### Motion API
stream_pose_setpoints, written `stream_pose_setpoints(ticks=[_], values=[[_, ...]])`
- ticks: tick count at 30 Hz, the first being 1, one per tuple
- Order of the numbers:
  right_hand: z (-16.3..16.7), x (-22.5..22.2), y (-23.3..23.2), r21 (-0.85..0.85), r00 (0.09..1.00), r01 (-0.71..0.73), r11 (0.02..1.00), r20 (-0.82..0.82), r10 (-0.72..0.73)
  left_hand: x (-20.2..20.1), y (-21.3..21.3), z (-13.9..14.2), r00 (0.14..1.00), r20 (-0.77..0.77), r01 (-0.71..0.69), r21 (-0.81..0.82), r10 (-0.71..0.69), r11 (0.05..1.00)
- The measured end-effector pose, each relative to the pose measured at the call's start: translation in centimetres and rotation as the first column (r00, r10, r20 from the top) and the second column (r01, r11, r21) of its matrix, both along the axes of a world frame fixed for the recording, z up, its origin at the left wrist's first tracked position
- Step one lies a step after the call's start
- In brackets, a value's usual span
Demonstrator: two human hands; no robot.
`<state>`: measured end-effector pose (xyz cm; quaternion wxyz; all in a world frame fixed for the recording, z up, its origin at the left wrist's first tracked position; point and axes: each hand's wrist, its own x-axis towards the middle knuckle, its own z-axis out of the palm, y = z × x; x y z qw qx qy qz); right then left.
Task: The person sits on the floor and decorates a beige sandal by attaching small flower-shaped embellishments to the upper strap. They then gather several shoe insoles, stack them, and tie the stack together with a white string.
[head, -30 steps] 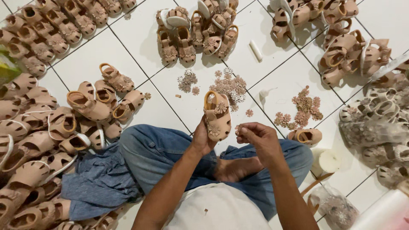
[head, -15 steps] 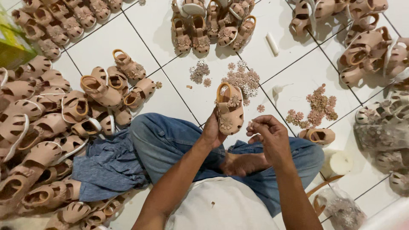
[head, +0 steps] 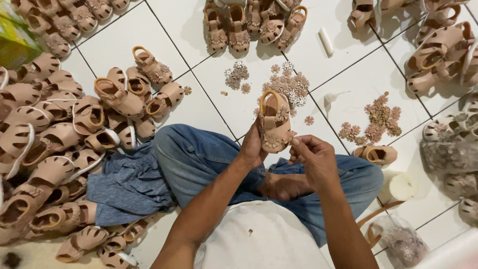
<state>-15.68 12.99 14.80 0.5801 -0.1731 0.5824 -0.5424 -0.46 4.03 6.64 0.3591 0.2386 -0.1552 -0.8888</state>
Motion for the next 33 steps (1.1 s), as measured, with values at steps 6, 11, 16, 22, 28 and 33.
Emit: stream_pose_setpoints(ticks=[6, 11, 16, 22, 28, 33], values=[[-0.2, -0.4, -0.2, 0.005, 0.999, -0.041, 0.999, 0.004, 0.041, -0.1, -0.2, 1.0, 0.998, -0.026, 0.053, -0.039, -0.055, 0.998], [0.3, -0.5, -0.6, 0.046, 0.999, -0.035, 0.998, -0.035, 0.037, -0.4, -0.1, 0.9, 0.999, 0.004, 0.043, -0.044, -0.043, 0.998], [0.6, -0.2, -0.8, 0.027, 0.999, -0.038, 0.999, -0.038, 0.039, -0.4, 0.1, -0.1, 0.998, 0.053, 0.022, -0.032, -0.02, 0.999], [0.3, 0.1, -0.8, 0.056, 0.991, -0.045, 0.997, -0.127, 0.051, -0.7, 0.3, -1.2, 1.0, 0.001, -0.02, -0.017, 0.02, 1.0], [0.0, 0.6, -0.7, 0.056, 0.989, -0.022, 0.998, -0.147, 0.03, -0.6, 0.4, -1.2, 0.999, 0.018, -0.037, -0.062, 0.038, 0.997], [0.2, 0.8, -0.9, 0.068, 0.987, -0.003, 0.998, -0.162, 0.014, -0.7, 0.4, -0.7, 0.997, 0.042, -0.052, -0.126, 0.058, 0.991]])
